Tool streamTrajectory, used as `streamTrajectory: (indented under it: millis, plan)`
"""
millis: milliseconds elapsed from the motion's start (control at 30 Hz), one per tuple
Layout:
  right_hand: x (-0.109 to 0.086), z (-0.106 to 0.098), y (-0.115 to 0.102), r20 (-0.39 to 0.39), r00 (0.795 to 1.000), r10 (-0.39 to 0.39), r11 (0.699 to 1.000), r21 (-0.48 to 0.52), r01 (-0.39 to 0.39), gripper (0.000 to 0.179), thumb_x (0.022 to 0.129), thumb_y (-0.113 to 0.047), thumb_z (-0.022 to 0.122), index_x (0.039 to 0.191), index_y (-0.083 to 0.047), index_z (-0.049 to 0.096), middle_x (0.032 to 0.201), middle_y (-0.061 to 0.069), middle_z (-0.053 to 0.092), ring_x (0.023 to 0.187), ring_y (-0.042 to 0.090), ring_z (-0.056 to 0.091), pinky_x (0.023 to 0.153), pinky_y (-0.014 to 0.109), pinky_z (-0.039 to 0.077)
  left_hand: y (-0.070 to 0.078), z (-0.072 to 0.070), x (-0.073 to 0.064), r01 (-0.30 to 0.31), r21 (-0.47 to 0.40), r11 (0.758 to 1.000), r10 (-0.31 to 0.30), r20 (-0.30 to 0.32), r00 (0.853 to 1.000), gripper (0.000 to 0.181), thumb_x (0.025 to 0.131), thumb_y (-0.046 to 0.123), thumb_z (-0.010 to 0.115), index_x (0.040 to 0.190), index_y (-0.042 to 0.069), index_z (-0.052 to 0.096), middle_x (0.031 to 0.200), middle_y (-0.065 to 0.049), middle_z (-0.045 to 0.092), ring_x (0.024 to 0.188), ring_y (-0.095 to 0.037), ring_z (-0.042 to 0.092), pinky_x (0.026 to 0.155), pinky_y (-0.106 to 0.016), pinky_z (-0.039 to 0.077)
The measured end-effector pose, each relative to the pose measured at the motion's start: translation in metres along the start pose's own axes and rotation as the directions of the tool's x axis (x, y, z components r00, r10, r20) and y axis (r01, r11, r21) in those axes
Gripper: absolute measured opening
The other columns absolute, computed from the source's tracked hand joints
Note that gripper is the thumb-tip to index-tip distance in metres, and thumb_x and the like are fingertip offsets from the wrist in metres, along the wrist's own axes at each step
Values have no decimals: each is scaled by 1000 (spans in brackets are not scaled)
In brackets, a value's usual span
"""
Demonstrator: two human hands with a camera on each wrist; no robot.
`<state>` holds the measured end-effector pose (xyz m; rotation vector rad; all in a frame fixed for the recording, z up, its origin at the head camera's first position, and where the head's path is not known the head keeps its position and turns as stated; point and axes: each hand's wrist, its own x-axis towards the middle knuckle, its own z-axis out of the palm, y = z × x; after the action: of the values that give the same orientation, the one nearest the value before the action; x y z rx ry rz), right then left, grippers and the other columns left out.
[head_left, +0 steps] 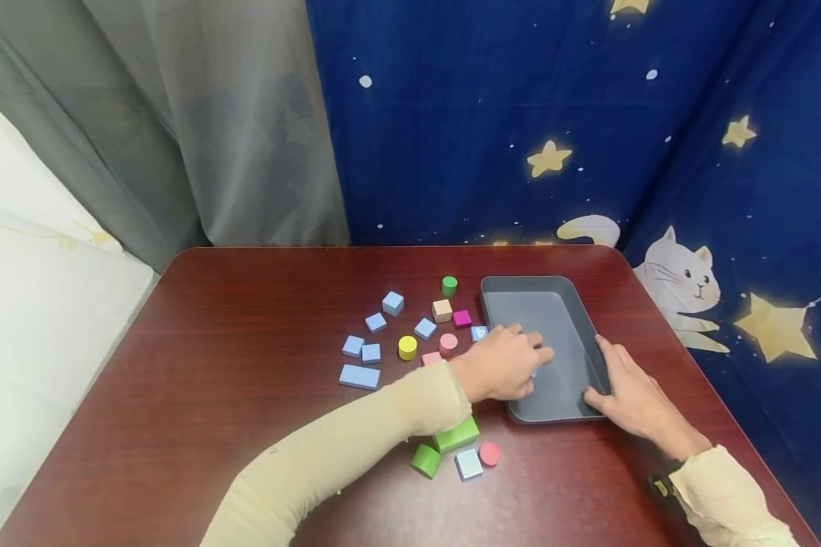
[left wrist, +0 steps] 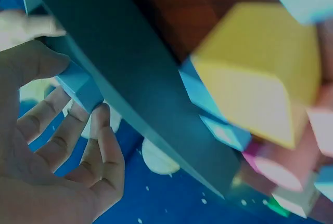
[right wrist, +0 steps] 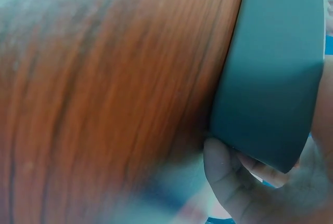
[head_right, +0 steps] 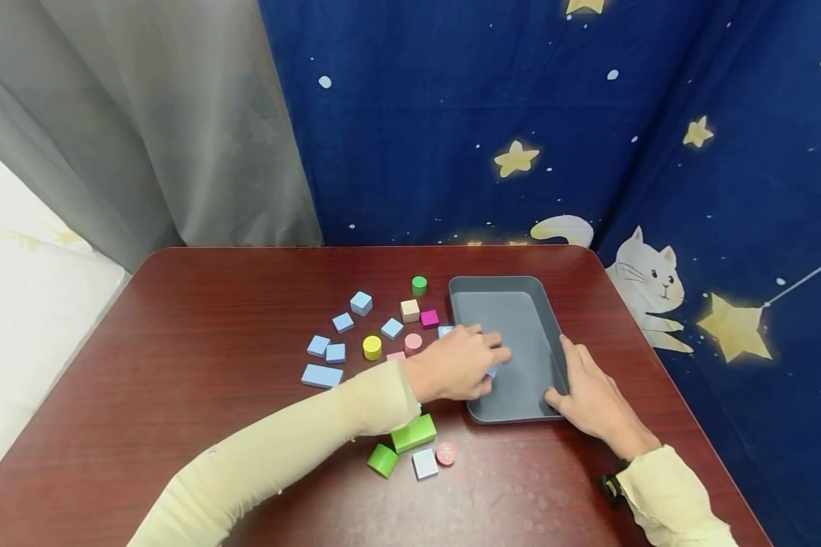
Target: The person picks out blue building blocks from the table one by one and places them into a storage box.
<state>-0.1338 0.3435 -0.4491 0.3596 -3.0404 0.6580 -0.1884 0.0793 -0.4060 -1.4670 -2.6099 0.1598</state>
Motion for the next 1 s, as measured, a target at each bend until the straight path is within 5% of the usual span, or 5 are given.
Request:
streamTrajectory:
  millis: [333,767,1000]
  plan:
    - [2,-1,2,0,1000,-6,1000,-20,6,99,89,-17,82,163,17,25,144,35,47,114,49,60,89,69,54,29,15,10,17,-3,1000,-17,134,991,38,106,34,67,144,31,71,130,7,69,113,-16,68,95,-33,56]
    - [3,-1,1,3,1000,-1,1000,-22,1,100,89,-17,83,163,16,25,142,35,48,114,49,61,90,68,54,31,19,8,5,30,1000,-8,103,995,31,104,34,70,134,31,76,119,8,72,104,-15,71,89,-28,58]
    - [2,-3,0,14,1000,8,1000,-14,-8,100,89,-17,83,164,16,24,143,35,47,114,50,60,90,71,54,21,2,5,23,-2,1000,-23,105,994,41,107,43,66,146,32,71,136,7,69,115,-13,66,97,-29,56]
